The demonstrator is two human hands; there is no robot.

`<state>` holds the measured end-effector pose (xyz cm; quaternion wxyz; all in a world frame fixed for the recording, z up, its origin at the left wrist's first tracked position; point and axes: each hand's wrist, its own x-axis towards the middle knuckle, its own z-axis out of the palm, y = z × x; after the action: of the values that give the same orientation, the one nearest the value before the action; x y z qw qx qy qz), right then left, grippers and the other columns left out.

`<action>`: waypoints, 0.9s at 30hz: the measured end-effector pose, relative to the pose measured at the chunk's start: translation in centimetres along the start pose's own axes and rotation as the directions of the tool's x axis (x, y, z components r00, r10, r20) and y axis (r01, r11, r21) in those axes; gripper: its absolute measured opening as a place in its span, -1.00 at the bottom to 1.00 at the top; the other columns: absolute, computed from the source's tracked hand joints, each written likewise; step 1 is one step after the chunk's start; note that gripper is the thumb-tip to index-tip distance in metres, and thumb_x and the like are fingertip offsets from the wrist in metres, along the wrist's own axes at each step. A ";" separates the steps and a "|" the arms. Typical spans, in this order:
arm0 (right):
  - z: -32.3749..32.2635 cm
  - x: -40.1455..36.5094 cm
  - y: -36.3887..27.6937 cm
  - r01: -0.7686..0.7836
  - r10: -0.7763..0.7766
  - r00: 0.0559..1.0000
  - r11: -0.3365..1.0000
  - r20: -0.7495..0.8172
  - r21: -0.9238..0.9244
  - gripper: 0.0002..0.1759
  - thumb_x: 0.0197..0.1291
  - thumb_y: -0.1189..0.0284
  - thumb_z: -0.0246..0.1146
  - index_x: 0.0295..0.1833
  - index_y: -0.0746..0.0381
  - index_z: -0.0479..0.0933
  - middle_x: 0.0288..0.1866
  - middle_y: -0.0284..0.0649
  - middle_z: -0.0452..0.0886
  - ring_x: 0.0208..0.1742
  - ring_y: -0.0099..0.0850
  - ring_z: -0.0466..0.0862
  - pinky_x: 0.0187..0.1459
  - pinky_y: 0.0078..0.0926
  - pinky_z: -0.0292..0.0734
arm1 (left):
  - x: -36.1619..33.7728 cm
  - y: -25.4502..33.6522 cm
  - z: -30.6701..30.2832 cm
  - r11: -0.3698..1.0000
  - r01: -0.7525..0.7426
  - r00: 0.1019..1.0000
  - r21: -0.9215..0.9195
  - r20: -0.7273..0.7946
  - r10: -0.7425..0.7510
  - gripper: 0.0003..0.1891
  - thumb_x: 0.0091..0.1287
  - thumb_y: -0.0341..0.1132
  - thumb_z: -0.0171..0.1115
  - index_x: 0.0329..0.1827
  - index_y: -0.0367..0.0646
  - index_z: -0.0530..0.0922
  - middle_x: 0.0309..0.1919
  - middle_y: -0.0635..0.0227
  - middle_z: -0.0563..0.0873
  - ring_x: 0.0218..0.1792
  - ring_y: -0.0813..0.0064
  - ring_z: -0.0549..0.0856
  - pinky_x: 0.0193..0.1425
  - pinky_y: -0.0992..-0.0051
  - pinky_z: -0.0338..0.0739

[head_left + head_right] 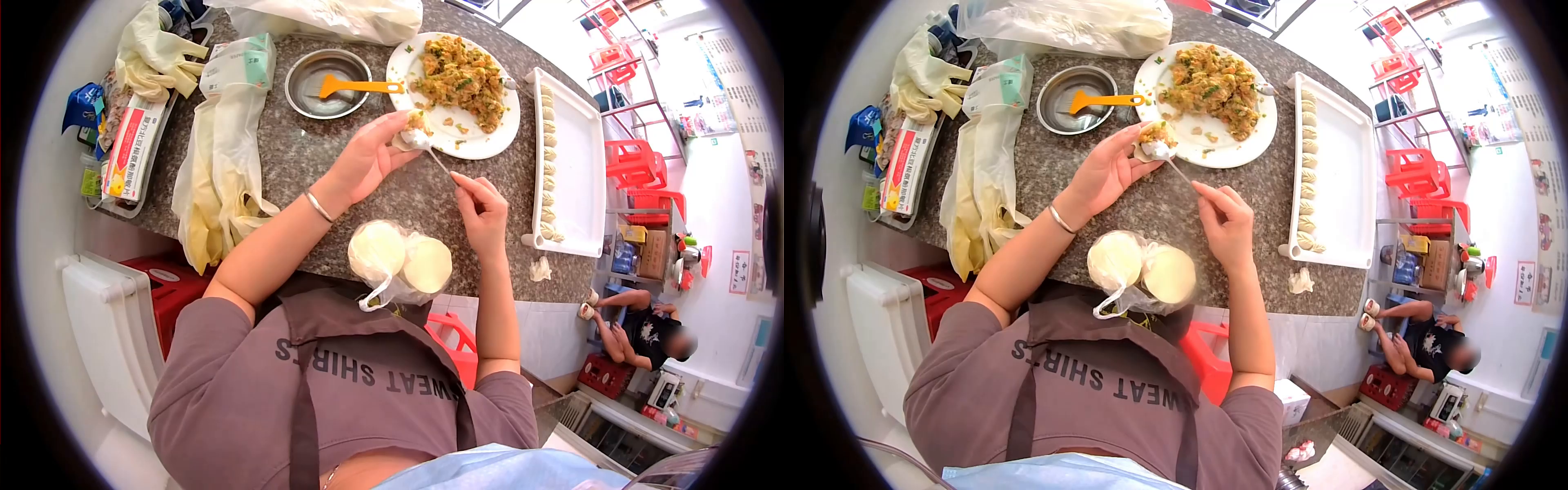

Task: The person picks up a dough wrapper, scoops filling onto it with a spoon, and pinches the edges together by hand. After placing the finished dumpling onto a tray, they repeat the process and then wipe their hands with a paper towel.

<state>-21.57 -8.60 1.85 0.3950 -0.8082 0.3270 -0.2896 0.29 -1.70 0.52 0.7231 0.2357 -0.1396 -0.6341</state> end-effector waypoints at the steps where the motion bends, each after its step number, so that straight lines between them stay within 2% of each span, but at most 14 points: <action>1: -0.1 0.2 0.3 0.003 -0.003 1.000 1.000 0.001 0.001 -0.71 0.24 0.63 0.23 0.06 0.27 0.67 -0.44 -0.45 0.43 -0.49 -0.71 0.33 -0.48 -0.69 0.22 | 0.1 0.0 0.0 0.999 -0.023 0.999 0.044 -0.024 0.024 -0.53 0.48 -0.30 0.08 0.37 -0.33 0.30 0.22 0.12 0.55 0.23 0.32 0.59 0.33 0.35 0.53; 3: -0.6 0.8 1.5 0.002 0.006 0.991 0.998 -0.134 0.060 -0.72 0.24 0.63 0.24 0.05 0.27 0.66 -0.45 -0.43 0.43 -0.50 -0.71 0.33 -0.47 -0.68 0.23 | 0.1 0.0 0.2 0.995 -0.046 0.998 0.089 -0.047 0.050 -0.53 0.46 -0.35 0.12 0.37 -0.34 0.30 0.23 0.15 0.54 0.23 0.35 0.59 0.32 0.39 0.53; 5: -1.4 1.8 2.6 -0.016 0.021 0.983 0.999 -0.184 0.027 -0.73 0.23 0.60 0.25 0.03 0.26 0.67 -0.45 -0.38 0.44 -0.49 -0.66 0.36 -0.46 -0.65 0.26 | -0.3 -0.2 0.7 0.920 -0.202 0.978 0.335 0.017 0.209 -0.52 0.41 -0.44 0.18 0.36 -0.36 0.32 0.20 0.18 0.58 0.19 0.43 0.62 0.26 0.47 0.56; 7: -1.9 2.9 3.1 -0.046 -0.020 0.974 0.959 -0.225 -0.281 -0.73 0.22 0.57 0.26 0.03 0.24 0.68 -0.44 -0.31 0.47 -0.50 -0.56 0.41 -0.44 -0.59 0.31 | -0.4 -0.3 0.6 0.920 -0.178 0.982 0.349 0.000 0.190 -0.52 0.38 -0.45 0.22 0.34 -0.36 0.36 0.14 0.22 0.63 0.12 0.50 0.65 0.17 0.53 0.58; 8: -1.9 3.4 3.2 -0.068 -0.016 0.971 0.938 -0.237 -0.341 -0.76 0.21 0.53 0.28 0.00 0.23 0.69 -0.42 -0.25 0.53 -0.45 -0.43 0.49 -0.34 -0.52 0.41 | -0.5 -0.4 0.6 0.919 -0.157 0.984 0.361 -0.022 0.177 -0.52 0.35 -0.45 0.26 0.31 -0.37 0.41 0.08 0.26 0.67 0.04 0.56 0.68 0.09 0.59 0.60; 9: -1.7 3.9 3.1 -0.071 -0.015 0.970 0.938 -0.244 -0.338 -0.76 0.21 0.53 0.28 0.00 0.23 0.69 -0.42 -0.25 0.53 -0.45 -0.43 0.49 -0.34 -0.52 0.41 | -0.6 -0.3 0.7 0.918 -0.155 0.985 0.366 -0.017 0.173 -0.52 0.35 -0.45 0.26 0.31 -0.37 0.41 0.08 0.26 0.67 0.04 0.56 0.68 0.09 0.59 0.60; 11: -1.1 4.6 2.8 0.181 -0.359 0.902 0.820 -0.241 -0.543 -0.78 0.20 0.51 0.30 -0.03 0.24 0.68 -0.39 -0.24 0.57 -0.36 -0.34 0.56 -0.17 -0.48 0.46 | -0.9 -0.2 0.9 0.937 -0.085 0.992 0.340 -0.055 0.110 -0.54 0.37 -0.44 0.26 0.31 -0.29 0.43 0.07 0.27 0.68 0.03 0.56 0.68 0.02 0.60 0.63; 13: 0.4 4.7 0.0 0.142 -0.264 0.935 0.891 -0.237 -0.431 -0.79 0.17 0.51 0.34 -0.07 0.26 0.68 -0.32 -0.22 0.62 -0.24 -0.34 0.61 -0.05 -0.48 0.46 | -1.0 -0.3 1.2 0.924 -0.140 0.987 0.355 -0.023 0.159 -0.56 0.37 -0.44 0.26 0.31 -0.27 0.44 0.06 0.28 0.68 0.01 0.58 0.68 -0.01 0.60 0.63; 15: 2.0 4.9 -1.2 0.116 -0.107 0.992 0.983 -0.071 0.141 -0.76 0.12 0.52 0.38 -0.06 0.27 0.68 -0.24 -0.20 0.66 -0.17 -0.37 0.63 -0.01 -0.47 0.47 | -1.2 -0.5 1.5 0.908 -0.193 0.979 0.372 0.008 0.205 -0.57 0.38 -0.43 0.26 0.30 -0.26 0.45 0.06 0.29 0.68 -0.02 0.59 0.68 -0.03 0.60 0.63; 16: 2.8 5.1 -1.3 0.097 -0.075 0.994 0.944 -0.080 0.317 -0.76 0.13 0.55 0.39 -0.06 0.32 0.67 -0.17 -0.22 0.69 -0.13 -0.47 0.63 -0.05 -0.53 0.49 | -1.2 -0.5 1.4 0.878 -0.256 0.963 0.404 0.029 0.268 -0.57 0.38 -0.43 0.26 0.30 -0.26 0.45 0.05 0.28 0.69 -0.02 0.59 0.68 -0.02 0.59 0.63; 17: 3.1 5.3 -1.6 0.098 -0.075 0.994 0.942 -0.083 0.322 -0.76 0.13 0.55 0.39 -0.06 0.32 0.67 -0.17 -0.22 0.69 -0.13 -0.47 0.63 -0.05 -0.53 0.49 | -1.2 -0.5 1.4 0.843 -0.319 0.942 0.433 0.050 0.331 -0.57 0.38 -0.43 0.26 0.31 -0.25 0.45 0.04 0.27 0.69 -0.01 0.58 0.68 0.00 0.58 0.63; 19: 3.5 5.9 -2.6 -0.023 0.083 0.993 0.830 -0.084 0.557 -0.80 0.19 0.56 0.36 -0.07 0.37 0.67 -0.13 -0.25 0.69 -0.15 -0.57 0.61 -0.12 -0.62 0.50 | -1.1 -0.4 1.2 0.793 -0.384 0.916 0.472 0.084 0.393 -0.59 0.38 -0.45 0.26 0.28 -0.26 0.47 0.05 0.27 0.69 0.01 0.57 0.68 0.02 0.56 0.63; 20: 3.7 6.1 -2.7 -0.023 0.092 0.991 0.823 -0.094 0.567 -0.82 0.22 0.57 0.34 -0.08 0.40 0.66 -0.14 -0.29 0.68 -0.15 -0.62 0.60 -0.14 -0.70 0.50 | -1.2 -0.4 1.1 0.741 -0.445 0.885 0.502 0.121 0.450 -0.60 0.37 -0.46 0.27 0.26 -0.26 0.49 0.05 0.26 0.69 0.03 0.56 0.67 0.04 0.55 0.62; 27: 3.0 7.1 -2.4 -0.007 0.034 0.999 0.844 -0.041 0.537 -0.84 0.25 0.55 0.32 -0.10 0.40 0.65 -0.19 -0.31 0.68 -0.15 -0.64 0.60 -0.10 -0.70 0.50 | -0.8 -0.8 0.9 0.590 -0.539 0.805 0.601 0.162 0.571 -0.78 0.34 -0.51 0.29 0.03 -0.31 0.67 0.07 0.18 0.69 0.00 0.56 0.69 0.07 0.58 0.62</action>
<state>-14.26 -11.46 3.76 0.6000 -0.6548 0.2513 -0.3847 -0.98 -1.11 0.96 0.7679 0.4195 -0.3888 -0.2886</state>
